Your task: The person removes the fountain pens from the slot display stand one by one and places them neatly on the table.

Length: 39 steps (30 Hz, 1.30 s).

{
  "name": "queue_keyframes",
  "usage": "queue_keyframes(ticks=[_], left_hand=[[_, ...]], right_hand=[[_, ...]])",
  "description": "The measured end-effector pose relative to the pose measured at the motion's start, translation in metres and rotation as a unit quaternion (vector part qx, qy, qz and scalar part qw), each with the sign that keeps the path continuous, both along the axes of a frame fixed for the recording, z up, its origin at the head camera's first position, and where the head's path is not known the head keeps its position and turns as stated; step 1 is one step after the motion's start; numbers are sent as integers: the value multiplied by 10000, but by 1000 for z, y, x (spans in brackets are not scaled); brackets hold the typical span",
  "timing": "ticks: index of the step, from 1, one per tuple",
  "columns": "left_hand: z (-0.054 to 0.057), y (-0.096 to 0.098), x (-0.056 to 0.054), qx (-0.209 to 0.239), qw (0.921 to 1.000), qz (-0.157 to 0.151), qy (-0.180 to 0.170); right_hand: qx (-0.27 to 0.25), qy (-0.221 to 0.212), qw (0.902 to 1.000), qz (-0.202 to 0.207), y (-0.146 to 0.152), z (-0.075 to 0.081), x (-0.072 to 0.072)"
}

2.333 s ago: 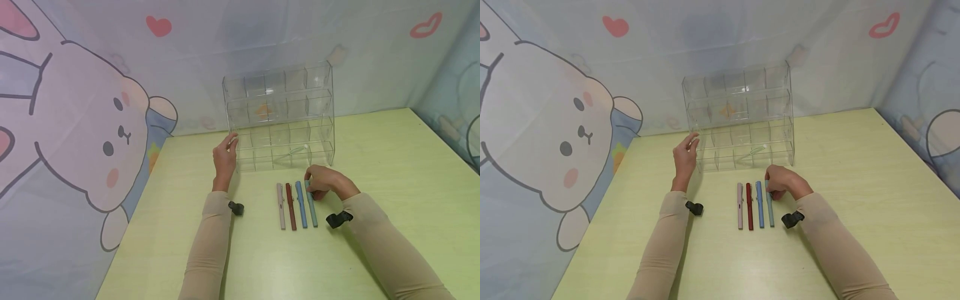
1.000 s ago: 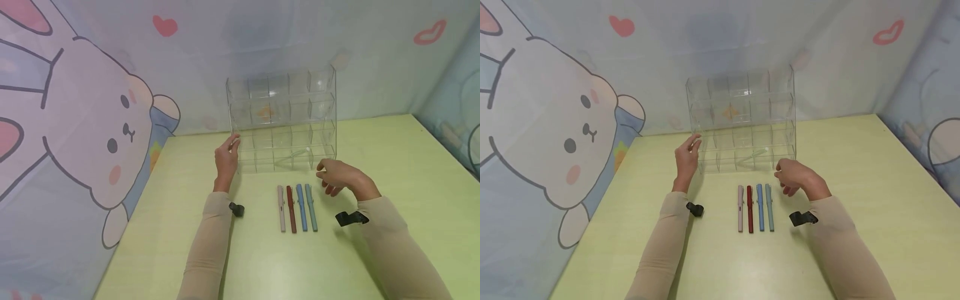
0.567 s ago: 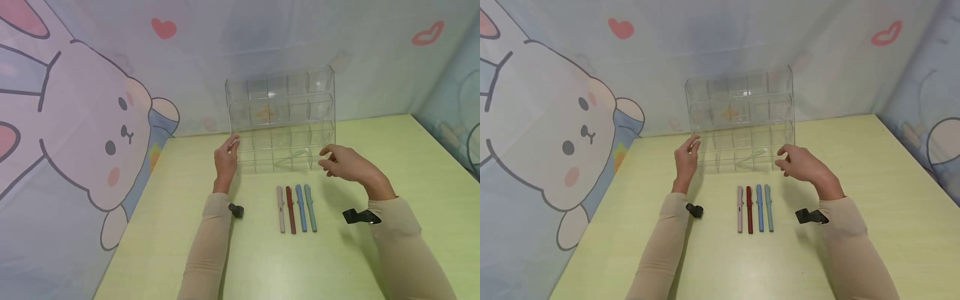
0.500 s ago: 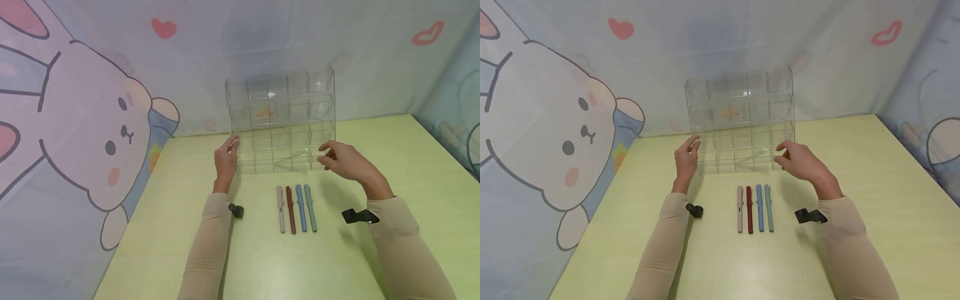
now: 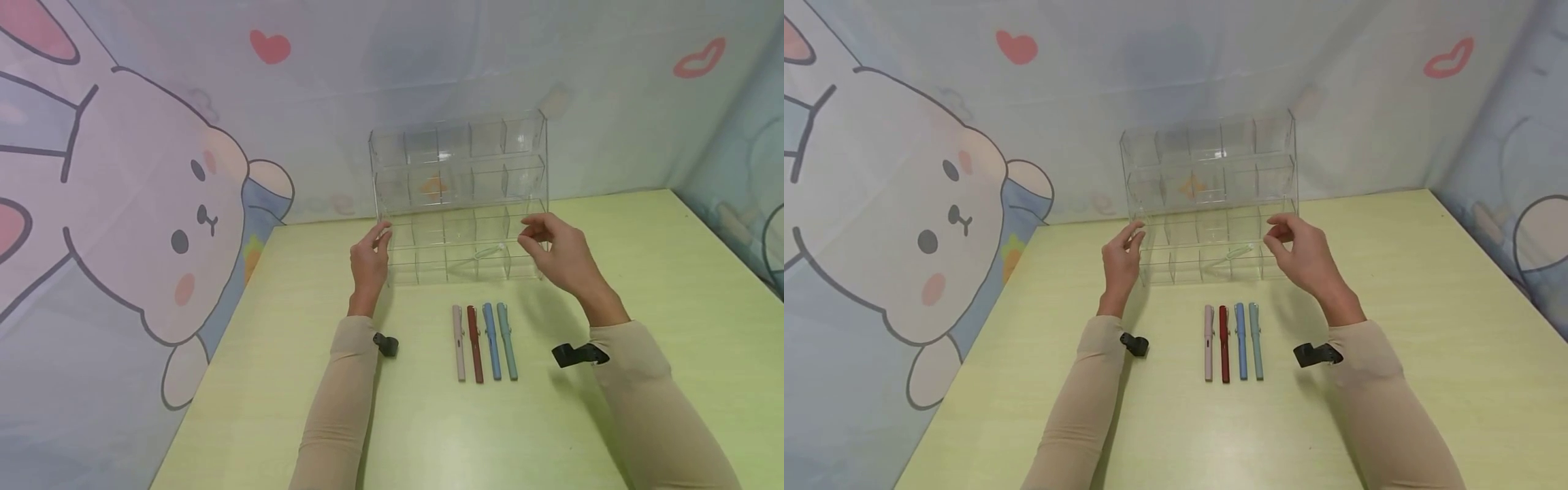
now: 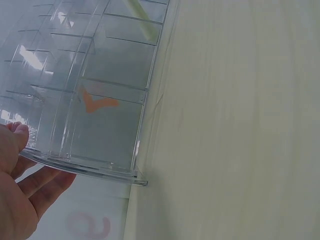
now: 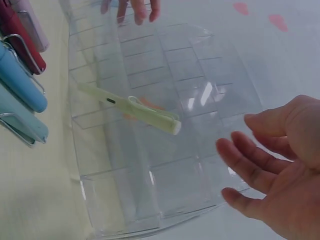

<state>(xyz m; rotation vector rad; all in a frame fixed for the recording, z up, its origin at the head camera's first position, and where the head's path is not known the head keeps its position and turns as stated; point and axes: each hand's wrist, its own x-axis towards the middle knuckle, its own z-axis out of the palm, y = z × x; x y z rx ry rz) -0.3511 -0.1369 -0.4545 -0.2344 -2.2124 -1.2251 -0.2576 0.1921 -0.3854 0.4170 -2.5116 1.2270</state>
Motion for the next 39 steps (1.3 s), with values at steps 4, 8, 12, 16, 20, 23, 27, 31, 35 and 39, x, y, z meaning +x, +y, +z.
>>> queue_keyframes(ticks=[4,8,12,16,20,23,27,31,35,39], left_hand=[[-2,-1,0,-21,10000,-17,26],[-3,0,-2,-13,10000,-2,49],[-4,0,-2,5,10000,24,50],[-4,-1,-1,8,10000,13,46],[-4,-1,-1,23,10000,40,69],[-4,-1,-2,42,9999,31,111],[-4,-1,-3,30,9999,6,150],[-6,-1,-2,38,9999,9,131],[-6,-1,-3,63,9999,11,95],[-5,-1,-3,76,9999,43,53]], right_hand=[[-301,289,9991,-60,-7,-9,-7],[-410,464,9981,0,-12,-19,-14],[-406,475,9980,57,-15,-28,-18],[-346,466,9983,91,-18,-37,-23],[-191,554,9982,158,-23,-45,-28],[-29,746,9970,200,-26,-49,-31],[250,936,9950,226,-28,-52,-34],[462,803,9954,232,-29,-55,-36],[511,599,9966,247,-31,-56,-37],[508,587,9965,307,-33,-57,-41]])
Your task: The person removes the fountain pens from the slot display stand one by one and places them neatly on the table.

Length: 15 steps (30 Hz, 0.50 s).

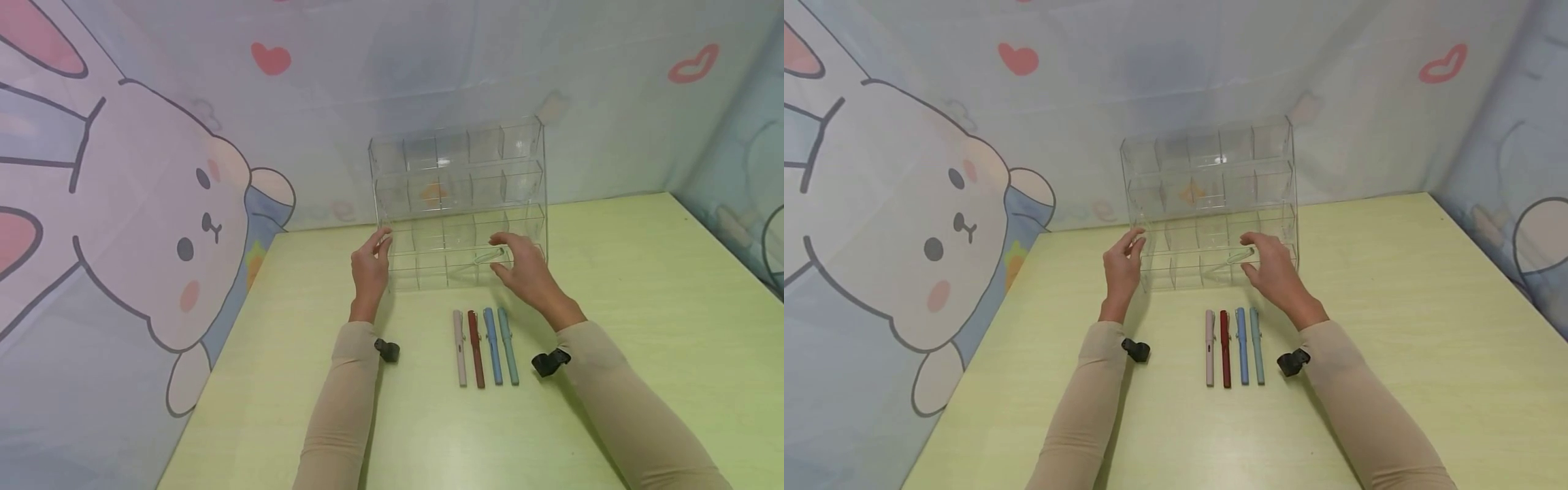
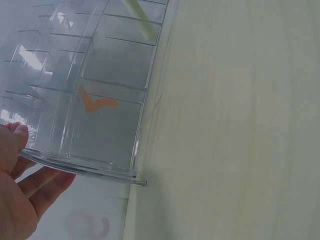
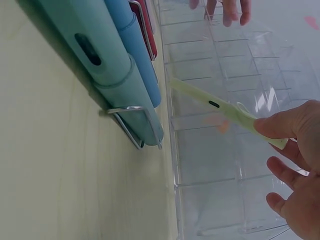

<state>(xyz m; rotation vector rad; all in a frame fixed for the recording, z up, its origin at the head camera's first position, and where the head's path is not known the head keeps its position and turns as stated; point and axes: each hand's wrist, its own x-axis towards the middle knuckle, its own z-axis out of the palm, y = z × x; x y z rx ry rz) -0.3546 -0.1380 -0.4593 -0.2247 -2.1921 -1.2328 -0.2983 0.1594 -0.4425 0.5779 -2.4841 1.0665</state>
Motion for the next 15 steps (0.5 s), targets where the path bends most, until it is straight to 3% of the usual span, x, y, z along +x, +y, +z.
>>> queue_keyframes(ticks=[15], left_hand=[[1,1,1,51,9999,15,-135]], right_hand=[[-160,-19,9999,55,-3,-9,-8]])
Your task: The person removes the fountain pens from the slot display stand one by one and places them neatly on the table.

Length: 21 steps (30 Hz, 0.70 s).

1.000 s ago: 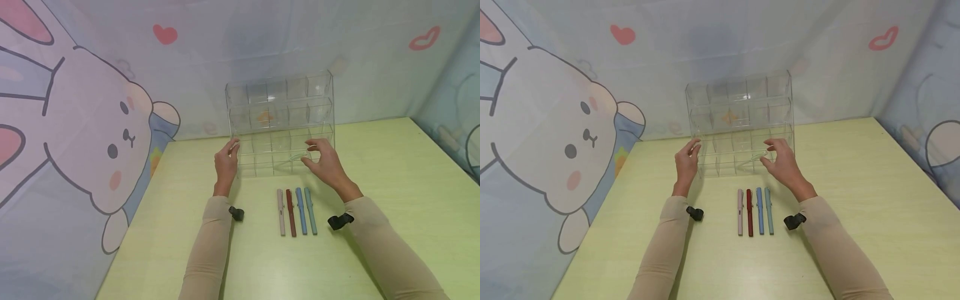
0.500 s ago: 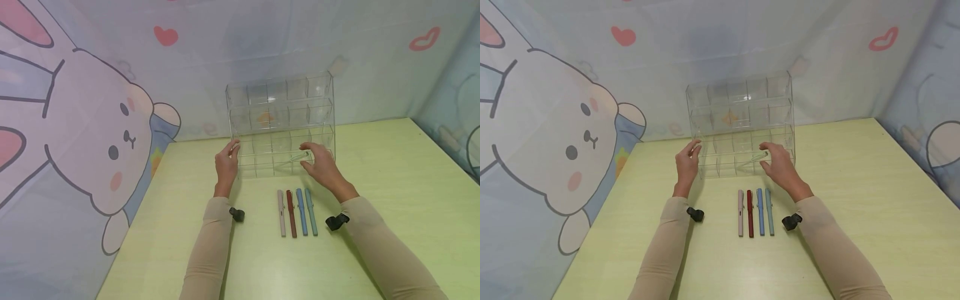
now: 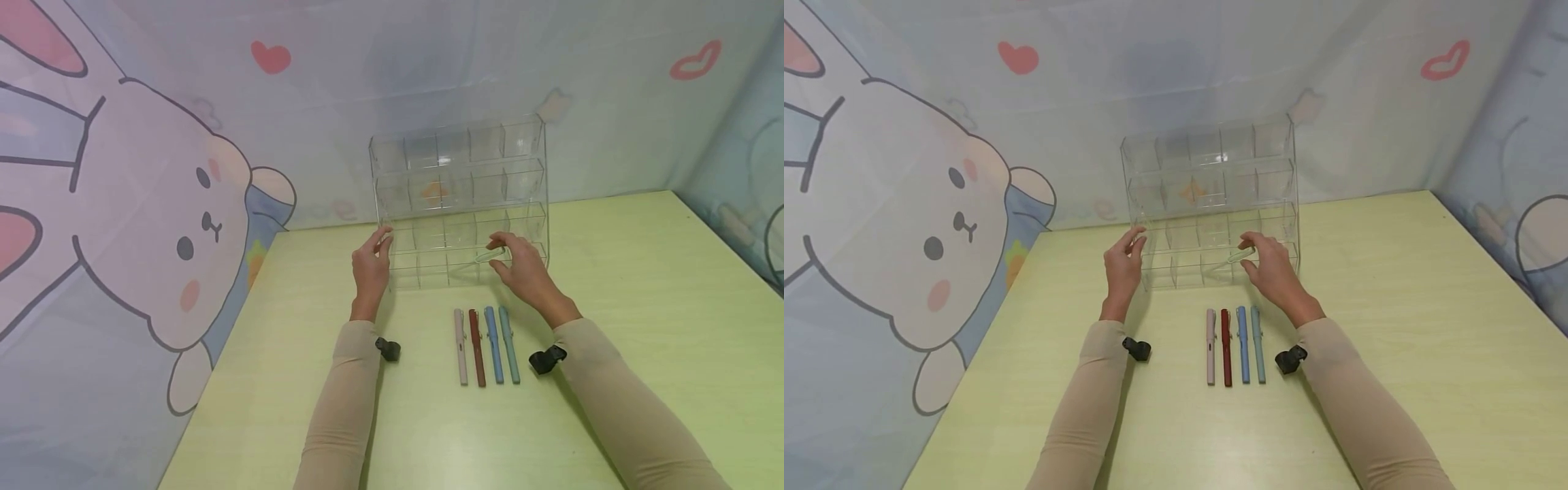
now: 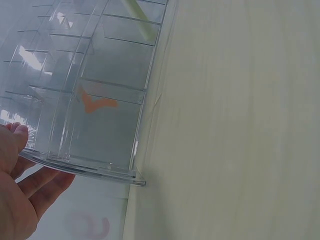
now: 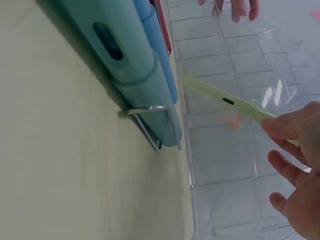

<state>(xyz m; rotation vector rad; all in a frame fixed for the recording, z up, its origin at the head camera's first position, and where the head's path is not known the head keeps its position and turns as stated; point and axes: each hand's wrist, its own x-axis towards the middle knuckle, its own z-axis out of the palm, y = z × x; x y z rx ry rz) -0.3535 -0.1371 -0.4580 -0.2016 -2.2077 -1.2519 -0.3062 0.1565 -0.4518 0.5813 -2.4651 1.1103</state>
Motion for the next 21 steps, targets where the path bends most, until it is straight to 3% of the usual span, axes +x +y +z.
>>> queue_keyframes(ticks=[21], left_hand=[[-1,1,0,16,10000,-27,31]], right_hand=[[-142,-92,9999,-3,0,0,-3]])
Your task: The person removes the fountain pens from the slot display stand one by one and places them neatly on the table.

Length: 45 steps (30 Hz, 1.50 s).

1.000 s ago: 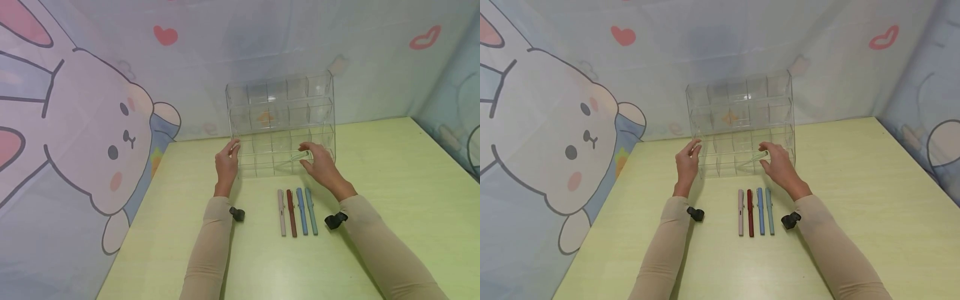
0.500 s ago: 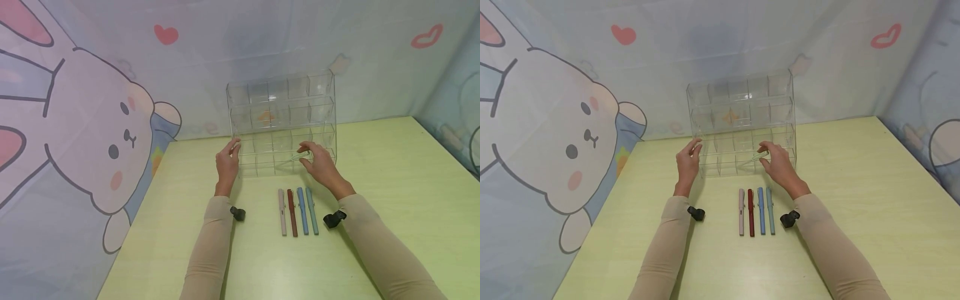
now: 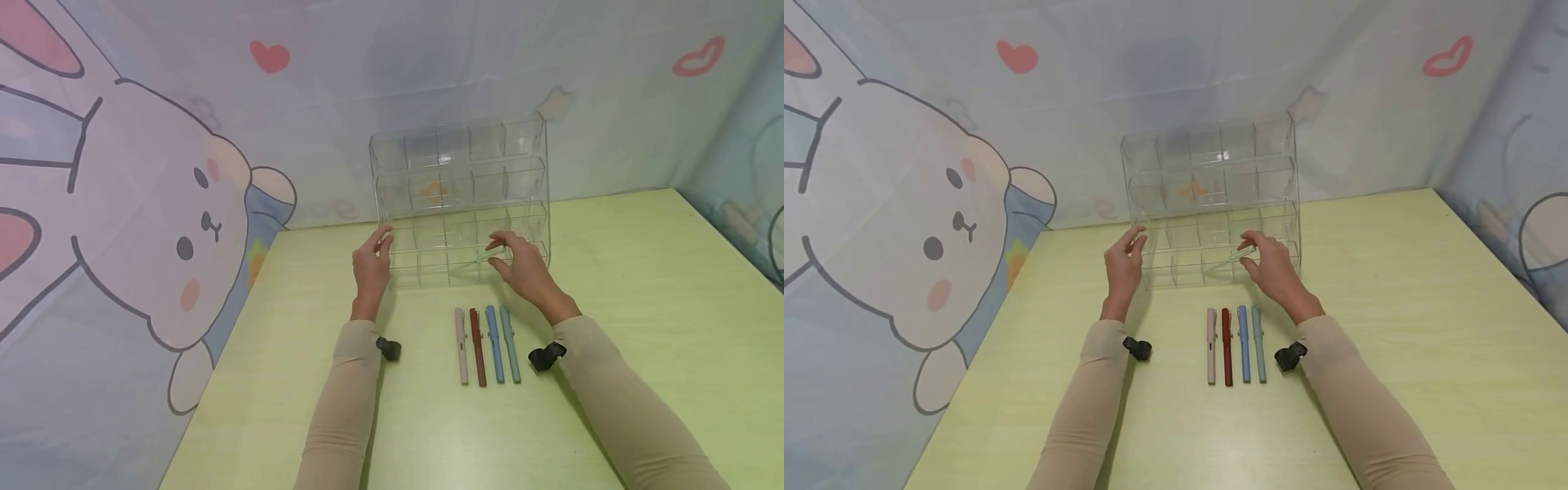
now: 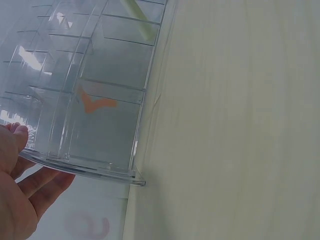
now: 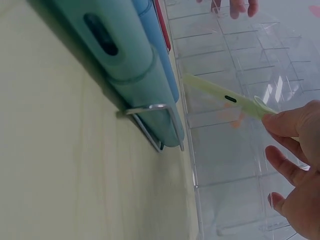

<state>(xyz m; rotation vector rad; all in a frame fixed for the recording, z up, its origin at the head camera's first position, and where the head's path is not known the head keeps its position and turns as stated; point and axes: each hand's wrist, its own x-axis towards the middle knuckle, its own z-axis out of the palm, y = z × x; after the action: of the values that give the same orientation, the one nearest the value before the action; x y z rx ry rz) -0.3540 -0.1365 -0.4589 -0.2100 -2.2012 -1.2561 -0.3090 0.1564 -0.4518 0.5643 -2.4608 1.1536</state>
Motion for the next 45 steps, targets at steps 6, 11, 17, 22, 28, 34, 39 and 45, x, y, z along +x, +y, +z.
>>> queue_keyframes(ticks=[6,11,17,22,28,34,39,45], left_hand=[[1,0,0,-36,10000,42,-6],[1,1,1,-22,10000,52,-42],[1,0,0,-80,10000,46,-24],[1,0,0,-94,9999,23,30],[1,0,0,-55,10000,-1,51],[1,0,0,-65,10000,15,44],[2,0,-1,-29,10000,-10,37],[3,0,-1,13,10000,-47,8]], right_hand=[[-71,1,10000,33,-1,1,0],[-100,76,9999,13,0,-1,0],[-325,144,9994,-37,1,1,1],[-405,141,9989,-164,2,4,3],[-706,236,9970,-204,4,5,3],[-1157,639,9904,-414,3,11,6],[-1447,958,9834,-536,2,21,8],[-1876,1188,9733,-579,-2,36,16]])
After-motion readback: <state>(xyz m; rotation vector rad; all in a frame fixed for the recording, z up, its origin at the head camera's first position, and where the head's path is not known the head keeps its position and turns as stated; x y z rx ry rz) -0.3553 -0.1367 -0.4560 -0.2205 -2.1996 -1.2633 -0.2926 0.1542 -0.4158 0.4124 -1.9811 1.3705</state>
